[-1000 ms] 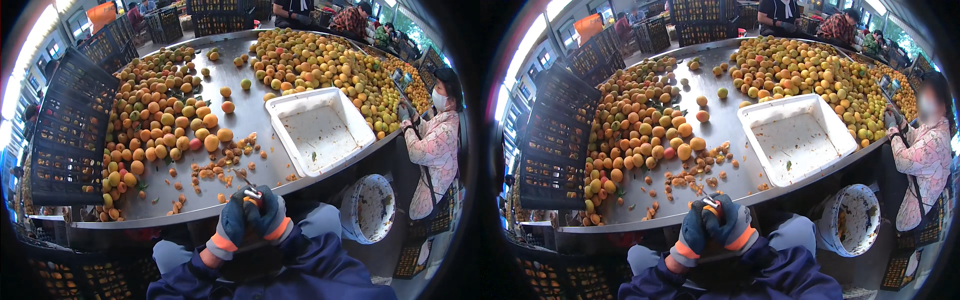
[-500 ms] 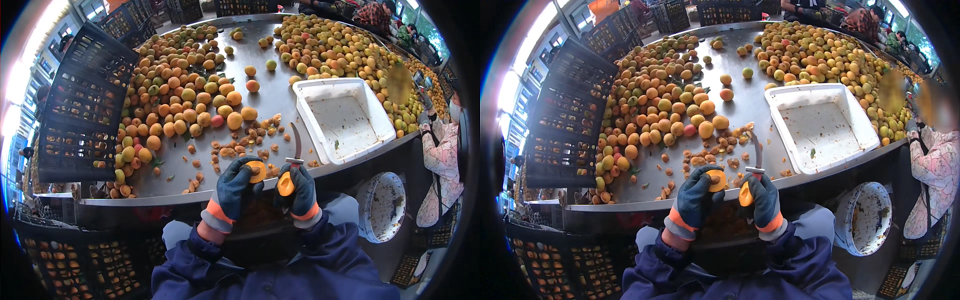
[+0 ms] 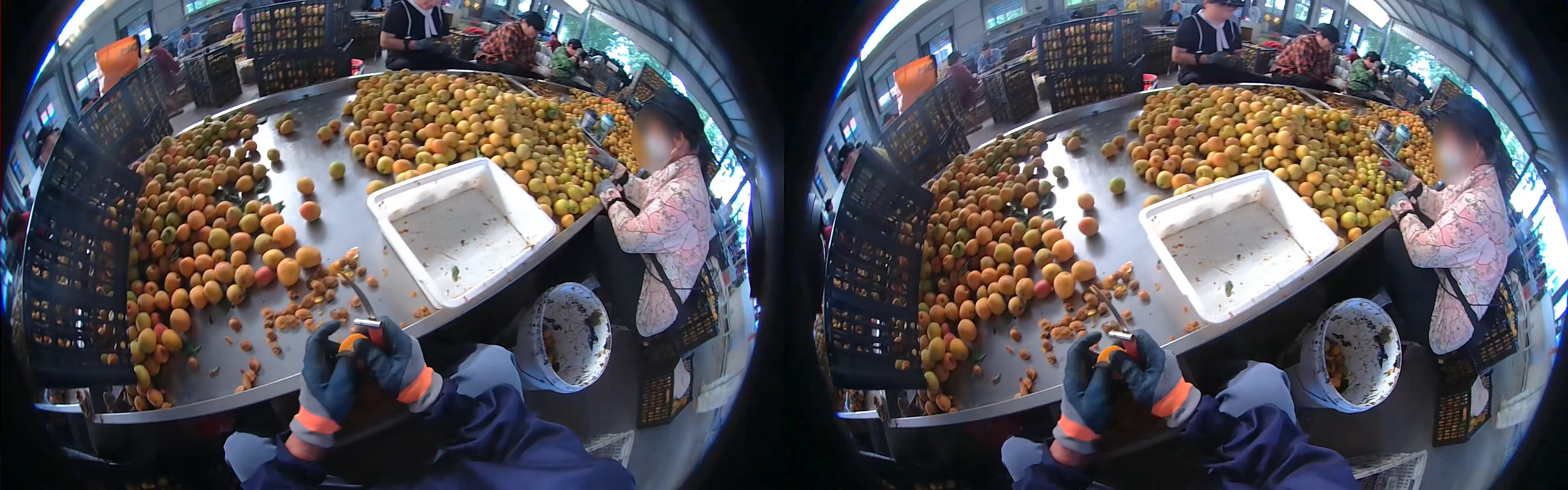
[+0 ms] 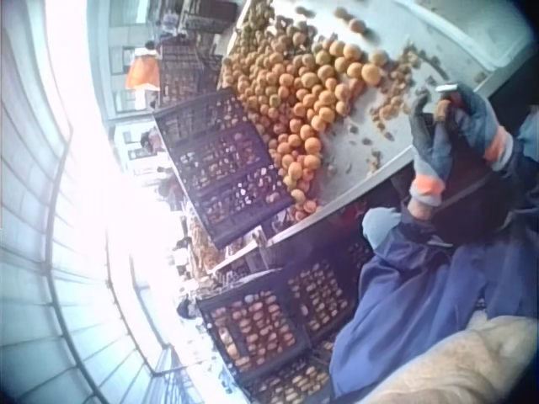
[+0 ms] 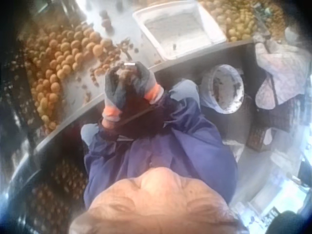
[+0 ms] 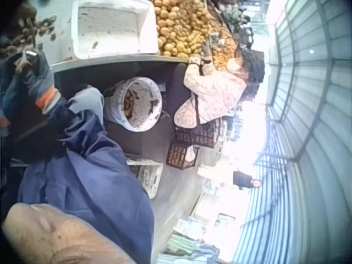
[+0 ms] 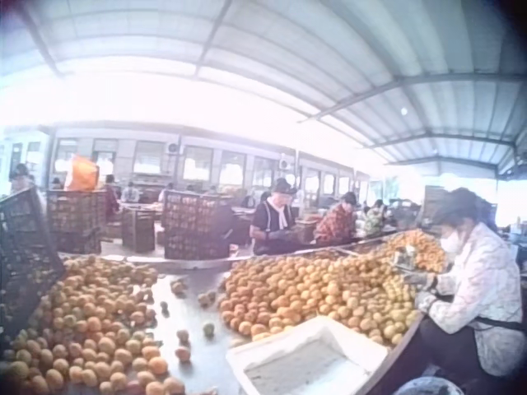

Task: Pitting and slicing apricots using a small paring knife.

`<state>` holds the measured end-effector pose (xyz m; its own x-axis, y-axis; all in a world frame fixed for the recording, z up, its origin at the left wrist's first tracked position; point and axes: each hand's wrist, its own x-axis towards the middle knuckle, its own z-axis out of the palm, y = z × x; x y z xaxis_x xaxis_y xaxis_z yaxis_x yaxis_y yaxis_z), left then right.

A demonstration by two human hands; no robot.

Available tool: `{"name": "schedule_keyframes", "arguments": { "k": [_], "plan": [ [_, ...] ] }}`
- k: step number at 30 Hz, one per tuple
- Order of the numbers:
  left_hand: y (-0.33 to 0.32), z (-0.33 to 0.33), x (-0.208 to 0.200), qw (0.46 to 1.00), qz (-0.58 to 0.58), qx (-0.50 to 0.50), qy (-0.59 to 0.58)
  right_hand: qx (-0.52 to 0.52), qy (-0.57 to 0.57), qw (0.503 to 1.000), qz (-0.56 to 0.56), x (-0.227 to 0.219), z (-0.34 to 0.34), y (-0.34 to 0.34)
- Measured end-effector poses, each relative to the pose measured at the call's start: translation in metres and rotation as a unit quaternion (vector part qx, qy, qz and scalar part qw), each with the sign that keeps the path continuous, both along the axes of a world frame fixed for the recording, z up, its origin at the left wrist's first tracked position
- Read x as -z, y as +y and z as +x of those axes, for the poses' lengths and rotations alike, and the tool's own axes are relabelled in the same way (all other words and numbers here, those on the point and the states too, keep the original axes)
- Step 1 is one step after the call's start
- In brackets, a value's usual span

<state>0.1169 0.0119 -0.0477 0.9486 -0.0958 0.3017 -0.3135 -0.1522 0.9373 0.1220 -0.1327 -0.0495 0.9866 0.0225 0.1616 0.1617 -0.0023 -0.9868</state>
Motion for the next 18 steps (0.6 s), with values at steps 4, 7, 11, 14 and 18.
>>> {"name": "schedule_keyframes", "arguments": {
  "k": [4,7,11,14,18],
  "plan": [
    [0.0,-0.002,0.003,0.993,-0.08,0.045,0.077,-0.057,0.017,0.996,0.063,-0.005,-0.004,-0.001],
    [-0.004,-0.003,0.0,0.99,-0.103,0.043,0.091,-0.072,0.008,0.996,0.047,-0.003,-0.006,0.002],
    [-0.007,-0.006,-0.006,0.969,-0.191,0.048,0.15,-0.089,-0.032,0.995,0.02,-0.008,-0.006,0.001],
    [-0.002,-0.007,-0.007,0.996,-0.029,0.061,0.066,-0.08,-0.069,0.994,0.016,-0.012,-0.009,0.003],
    [0.002,-0.005,-0.013,0.994,0.087,0.042,-0.042,-0.092,-0.091,0.992,0.003,-0.009,-0.007,0.006]
  ]
}}
